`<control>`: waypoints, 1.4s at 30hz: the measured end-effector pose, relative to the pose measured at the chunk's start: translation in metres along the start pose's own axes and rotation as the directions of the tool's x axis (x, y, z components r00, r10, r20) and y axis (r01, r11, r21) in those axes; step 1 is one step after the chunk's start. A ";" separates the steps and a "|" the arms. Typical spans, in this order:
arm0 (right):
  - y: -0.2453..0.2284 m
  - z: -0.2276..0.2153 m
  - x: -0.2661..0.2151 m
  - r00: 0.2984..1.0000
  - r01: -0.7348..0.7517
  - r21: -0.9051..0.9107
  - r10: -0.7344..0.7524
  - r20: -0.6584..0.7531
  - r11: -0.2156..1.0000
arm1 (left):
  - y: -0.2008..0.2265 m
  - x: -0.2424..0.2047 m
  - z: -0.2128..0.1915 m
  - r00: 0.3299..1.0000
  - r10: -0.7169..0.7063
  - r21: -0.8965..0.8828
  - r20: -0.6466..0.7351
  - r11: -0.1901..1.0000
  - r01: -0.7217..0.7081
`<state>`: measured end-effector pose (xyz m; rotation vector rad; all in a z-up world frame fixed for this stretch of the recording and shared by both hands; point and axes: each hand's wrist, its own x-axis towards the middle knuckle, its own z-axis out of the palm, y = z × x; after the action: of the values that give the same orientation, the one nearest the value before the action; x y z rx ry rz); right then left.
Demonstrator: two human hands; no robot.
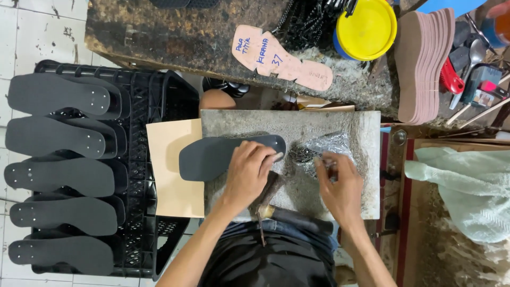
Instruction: Manually nailing heels to shoe soles using a hammer and small nails.
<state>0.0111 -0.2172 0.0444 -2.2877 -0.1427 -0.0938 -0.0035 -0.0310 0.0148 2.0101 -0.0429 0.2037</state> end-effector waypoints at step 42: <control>-0.021 -0.001 -0.047 0.614 0.375 -0.311 0.017 0.789 0.873 | -0.003 0.007 -0.004 0.994 0.028 0.195 0.105 0.980 -0.048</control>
<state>-0.0387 -0.2074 0.0552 -2.6120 -0.9055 0.8778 0.0037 -0.0257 0.0145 2.2177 -0.1307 0.1343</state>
